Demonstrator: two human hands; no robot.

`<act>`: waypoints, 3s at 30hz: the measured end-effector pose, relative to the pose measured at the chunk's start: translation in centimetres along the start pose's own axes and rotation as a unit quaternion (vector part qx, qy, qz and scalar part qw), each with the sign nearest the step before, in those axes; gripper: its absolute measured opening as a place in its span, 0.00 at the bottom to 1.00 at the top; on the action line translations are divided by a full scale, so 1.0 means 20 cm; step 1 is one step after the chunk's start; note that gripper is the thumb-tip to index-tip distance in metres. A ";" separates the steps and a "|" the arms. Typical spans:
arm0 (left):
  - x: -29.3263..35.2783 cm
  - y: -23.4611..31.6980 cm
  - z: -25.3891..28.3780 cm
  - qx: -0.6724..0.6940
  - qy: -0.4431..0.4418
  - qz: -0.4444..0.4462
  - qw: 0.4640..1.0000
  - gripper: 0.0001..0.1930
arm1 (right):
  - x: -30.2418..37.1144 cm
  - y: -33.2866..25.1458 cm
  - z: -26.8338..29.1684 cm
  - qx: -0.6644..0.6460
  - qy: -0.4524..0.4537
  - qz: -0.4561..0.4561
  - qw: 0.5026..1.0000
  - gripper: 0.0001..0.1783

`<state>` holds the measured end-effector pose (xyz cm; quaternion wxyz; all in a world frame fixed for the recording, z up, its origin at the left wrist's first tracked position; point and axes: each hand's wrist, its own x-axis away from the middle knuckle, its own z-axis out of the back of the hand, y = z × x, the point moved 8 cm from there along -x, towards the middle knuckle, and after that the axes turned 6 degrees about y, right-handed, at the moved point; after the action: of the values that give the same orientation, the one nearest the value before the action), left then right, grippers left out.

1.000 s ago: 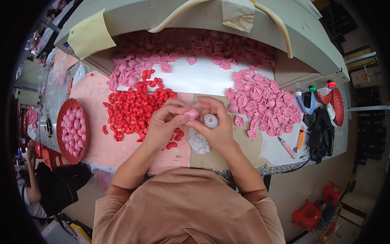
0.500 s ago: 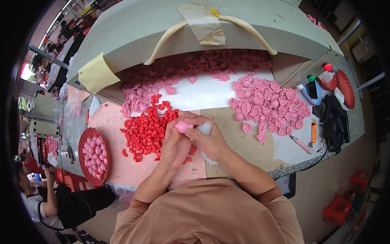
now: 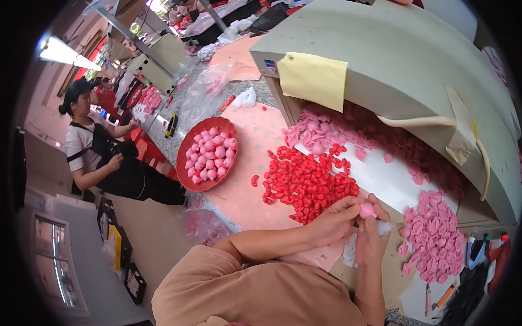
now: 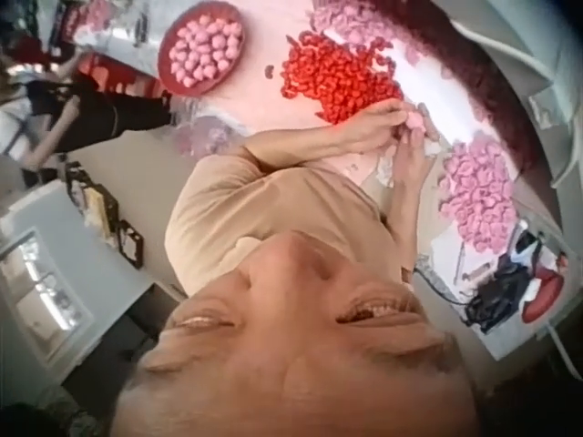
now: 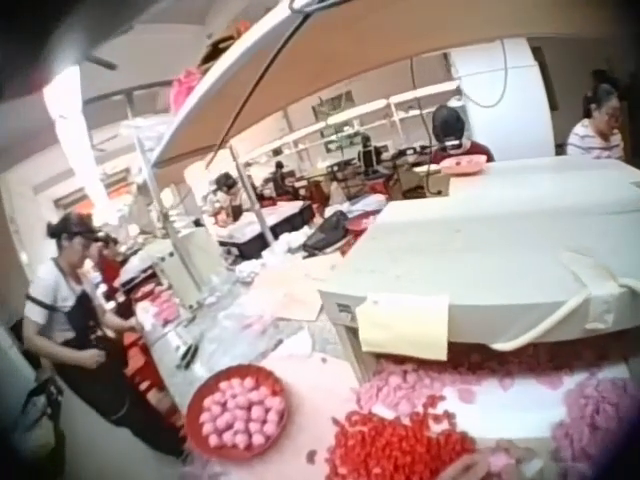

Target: Assembling small plastic components by joining red and pink pieces together at a factory workbench.

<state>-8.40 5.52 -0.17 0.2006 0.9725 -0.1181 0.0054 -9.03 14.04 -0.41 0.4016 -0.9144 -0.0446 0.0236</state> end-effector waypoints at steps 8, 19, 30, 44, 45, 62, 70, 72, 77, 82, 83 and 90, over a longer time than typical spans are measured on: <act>-0.01 -0.03 0.07 0.011 -0.018 0.012 1.000 0.10 | -0.01 -0.01 -0.04 0.142 0.050 0.013 0.989 0.28; 0.00 -0.02 -0.02 -0.017 -0.053 -0.025 0.998 0.10 | 0.01 -0.04 0.00 0.150 0.041 0.039 0.987 0.29; 0.01 0.02 0.04 0.010 0.025 -0.008 1.000 0.09 | 0.00 -0.04 -0.04 0.264 0.062 0.060 0.961 0.20; 0.01 -0.02 0.04 0.008 0.010 0.020 1.000 0.09 | 0.01 -0.11 -0.05 0.233 0.014 0.085 0.969 0.23; 0.01 -0.02 0.04 0.007 0.011 0.019 1.000 0.09 | 0.01 -0.11 -0.06 0.239 0.006 0.092 0.967 0.23; 0.00 -0.03 0.08 -0.002 0.012 0.032 0.999 0.10 | 0.01 -0.11 -0.08 0.131 0.014 0.070 0.989 0.15; 0.00 -0.02 0.04 -0.039 -0.003 0.018 0.999 0.11 | 0.01 -0.10 -0.07 0.049 -0.001 0.051 0.998 0.10; -0.01 -0.01 0.03 -0.047 0.012 -0.001 0.999 0.10 | 0.01 -0.09 -0.06 0.032 0.011 0.029 0.999 0.09; 0.00 -0.02 0.02 -0.050 0.018 -0.004 0.999 0.10 | 0.01 -0.09 -0.05 0.023 0.026 0.019 0.999 0.08; 0.00 -0.02 0.03 -0.056 0.034 -0.011 0.998 0.10 | 0.01 -0.06 -0.03 0.010 0.027 0.010 1.000 0.08; -0.01 -0.02 0.03 -0.054 0.035 -0.011 0.998 0.10 | 0.00 -0.06 -0.03 0.028 0.023 0.022 0.999 0.07; -0.01 0.00 0.05 -0.059 0.038 -0.019 0.997 0.10 | 0.00 -0.07 -0.04 0.075 0.009 0.019 0.997 0.08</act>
<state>-8.59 5.21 -1.21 0.2615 0.9603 -0.0919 0.0311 -9.09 14.31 1.21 0.4688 -0.8827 -0.0218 0.0259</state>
